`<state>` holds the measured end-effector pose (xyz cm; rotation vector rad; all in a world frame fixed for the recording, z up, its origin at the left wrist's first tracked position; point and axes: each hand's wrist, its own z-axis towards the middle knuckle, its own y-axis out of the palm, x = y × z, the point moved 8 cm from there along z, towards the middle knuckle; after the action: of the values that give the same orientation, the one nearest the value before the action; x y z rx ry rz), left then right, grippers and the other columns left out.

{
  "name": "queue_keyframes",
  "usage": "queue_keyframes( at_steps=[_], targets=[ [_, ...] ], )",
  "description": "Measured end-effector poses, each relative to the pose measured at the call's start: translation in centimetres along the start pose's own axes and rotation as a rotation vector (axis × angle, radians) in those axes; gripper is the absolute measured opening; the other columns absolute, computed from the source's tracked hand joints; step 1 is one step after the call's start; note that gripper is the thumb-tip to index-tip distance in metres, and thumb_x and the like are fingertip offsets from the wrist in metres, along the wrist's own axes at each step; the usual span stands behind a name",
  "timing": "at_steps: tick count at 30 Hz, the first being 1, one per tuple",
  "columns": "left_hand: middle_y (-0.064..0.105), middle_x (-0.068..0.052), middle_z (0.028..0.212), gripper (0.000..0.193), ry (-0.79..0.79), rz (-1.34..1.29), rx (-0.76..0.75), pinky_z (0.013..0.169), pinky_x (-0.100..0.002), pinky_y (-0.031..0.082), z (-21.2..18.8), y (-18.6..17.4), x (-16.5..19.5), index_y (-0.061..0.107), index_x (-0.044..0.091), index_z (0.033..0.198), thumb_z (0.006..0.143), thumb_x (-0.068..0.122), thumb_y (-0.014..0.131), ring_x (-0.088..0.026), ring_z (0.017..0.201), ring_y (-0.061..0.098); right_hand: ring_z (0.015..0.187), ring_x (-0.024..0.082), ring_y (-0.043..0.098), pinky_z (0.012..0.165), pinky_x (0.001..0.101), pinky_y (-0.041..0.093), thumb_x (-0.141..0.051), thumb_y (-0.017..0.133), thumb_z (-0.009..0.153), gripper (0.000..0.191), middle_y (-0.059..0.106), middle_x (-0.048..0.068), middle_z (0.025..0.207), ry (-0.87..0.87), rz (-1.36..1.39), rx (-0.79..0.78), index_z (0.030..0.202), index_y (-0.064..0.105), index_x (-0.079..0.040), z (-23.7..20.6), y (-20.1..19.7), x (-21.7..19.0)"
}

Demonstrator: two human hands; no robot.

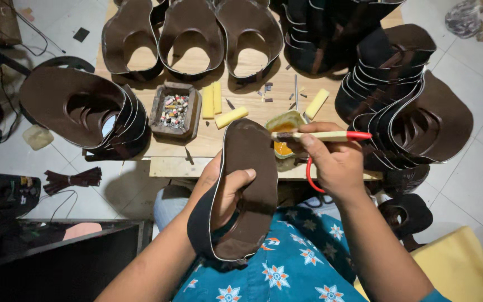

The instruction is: The person holds a curved shoe upper in one hand and uses a brush to apply glue from a small container along its edge, working on one upper at a time. They place the finished upper on a stack and pick up the next one, repeating the gluing cycle across the table.

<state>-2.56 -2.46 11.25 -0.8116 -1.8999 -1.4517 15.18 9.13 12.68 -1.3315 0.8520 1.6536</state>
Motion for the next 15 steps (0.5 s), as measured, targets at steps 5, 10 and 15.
queue_keyframes(
  at_steps=[5, 10, 15],
  targets=[
    [0.066, -0.012, 0.118, 0.047, -0.027, -0.045, 0.020, 0.096, -0.037, 0.053, -0.5, 0.2, 0.0, 0.053, -0.002, 0.134, 0.087, -0.007, 0.055, -0.021, 0.107, 0.065, 0.081, 0.012, 0.060, 0.074, 0.0264, 0.051, -0.009, 0.067, 0.103, 0.018, 0.068, 0.008, 0.095, 0.066, -0.056, 0.034, 0.117, 0.069, 0.004, 0.4, 0.0, 0.4],
    [0.066, -0.014, 0.121, 0.048, -0.027, -0.051, 0.018, 0.099, -0.039, 0.053, -0.6, 0.3, 0.3, 0.053, -0.004, 0.136, 0.088, -0.008, 0.054, -0.023, 0.111, 0.065, 0.096, 0.013, 0.069, 0.091, 0.0290, 0.056, -0.008, 0.063, 0.101, 0.017, 0.073, 0.008, 0.105, -0.018, -0.007, -0.026, 0.113, 0.066, 0.003, 0.6, 0.9, -1.4],
    [0.064, -0.012, 0.123, 0.052, -0.075, -0.073, 0.030, 0.100, -0.038, 0.053, -0.6, 0.6, 0.3, 0.051, 0.001, 0.138, 0.086, -0.007, 0.053, -0.021, 0.111, 0.064, 0.107, 0.015, 0.067, 0.099, 0.0306, 0.055, -0.007, 0.061, 0.104, 0.012, 0.069, 0.010, 0.113, -0.154, -0.050, -0.080, 0.111, 0.063, 0.003, 1.6, 1.8, -3.7]
  ],
)
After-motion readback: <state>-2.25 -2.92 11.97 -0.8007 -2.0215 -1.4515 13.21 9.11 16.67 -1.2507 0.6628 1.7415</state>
